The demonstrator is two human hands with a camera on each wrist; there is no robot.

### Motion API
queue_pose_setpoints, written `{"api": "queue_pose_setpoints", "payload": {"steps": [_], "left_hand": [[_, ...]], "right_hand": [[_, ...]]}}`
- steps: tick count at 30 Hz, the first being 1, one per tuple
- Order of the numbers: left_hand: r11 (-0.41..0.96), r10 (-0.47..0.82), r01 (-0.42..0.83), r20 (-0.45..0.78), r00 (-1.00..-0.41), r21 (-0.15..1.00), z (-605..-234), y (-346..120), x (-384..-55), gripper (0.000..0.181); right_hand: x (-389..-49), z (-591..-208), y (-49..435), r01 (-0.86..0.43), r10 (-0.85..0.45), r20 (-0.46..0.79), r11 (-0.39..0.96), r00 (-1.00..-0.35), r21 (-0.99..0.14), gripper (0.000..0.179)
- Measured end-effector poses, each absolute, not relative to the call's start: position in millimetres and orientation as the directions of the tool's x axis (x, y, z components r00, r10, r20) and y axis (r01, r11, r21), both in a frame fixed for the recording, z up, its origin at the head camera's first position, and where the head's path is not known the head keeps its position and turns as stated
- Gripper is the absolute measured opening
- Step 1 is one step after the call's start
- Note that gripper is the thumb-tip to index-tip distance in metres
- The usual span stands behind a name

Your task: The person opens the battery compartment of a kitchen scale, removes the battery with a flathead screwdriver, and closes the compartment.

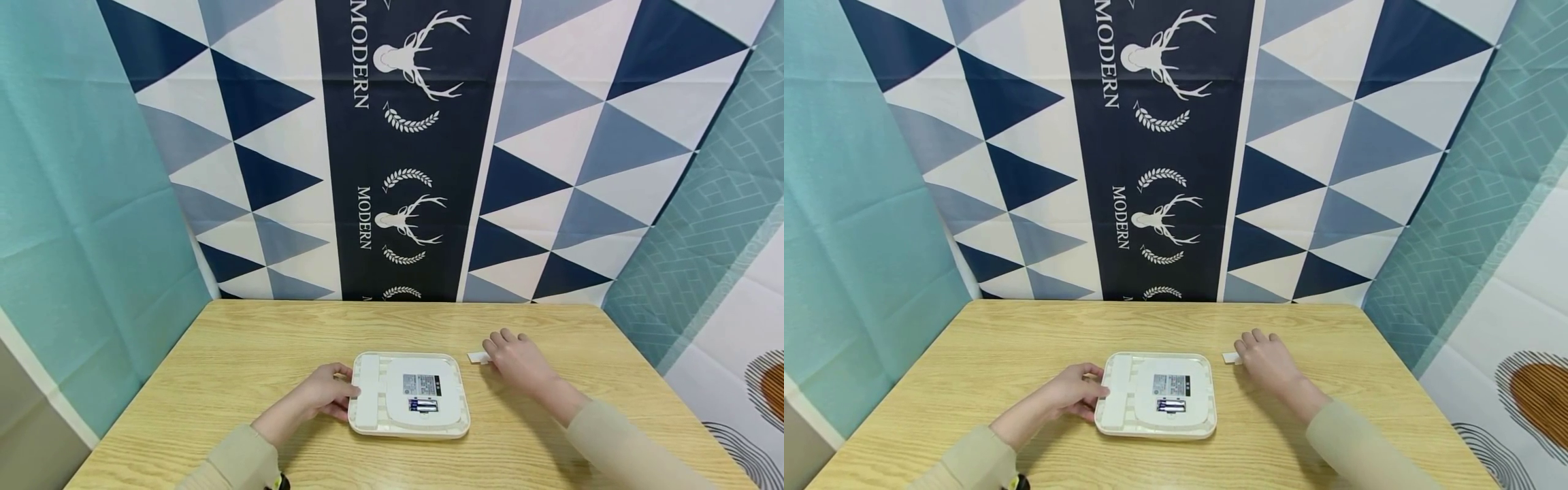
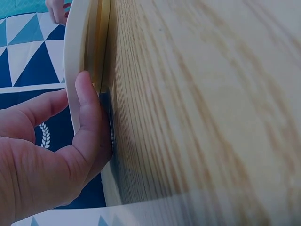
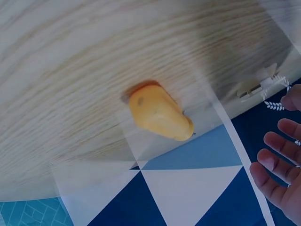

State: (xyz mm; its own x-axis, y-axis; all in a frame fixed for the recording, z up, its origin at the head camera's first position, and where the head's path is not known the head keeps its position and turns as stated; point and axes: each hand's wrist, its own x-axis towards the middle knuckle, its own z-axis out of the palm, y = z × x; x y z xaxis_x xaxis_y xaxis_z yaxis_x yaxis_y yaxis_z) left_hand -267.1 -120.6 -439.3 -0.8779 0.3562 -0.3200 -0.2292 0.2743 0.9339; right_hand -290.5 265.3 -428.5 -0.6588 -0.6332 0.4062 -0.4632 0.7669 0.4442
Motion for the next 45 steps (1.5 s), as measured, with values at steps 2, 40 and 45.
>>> {"api": "queue_pose_setpoints", "payload": {"steps": [2, 40, 45], "left_hand": [[0.275, 0.359, -0.227, -0.319, -0.877, 0.934, -440, -121, -267, 0.046], [0.268, 0.363, -0.231, -0.32, -0.875, 0.935, -438, -121, -266, 0.045], [0.269, 0.365, -0.226, -0.316, -0.876, 0.936, -439, -122, -267, 0.046]], "right_hand": [[-289, -427, 268, -0.448, -0.622, 0.425, 0.776, -0.658, 0.444, 0.031], [-239, -436, 310, -0.22, -0.275, 0.361, 0.958, -0.891, 0.187, 0.036], [-241, -438, 312, -0.215, -0.27, 0.352, 0.958, -0.896, 0.188, 0.037]]}}
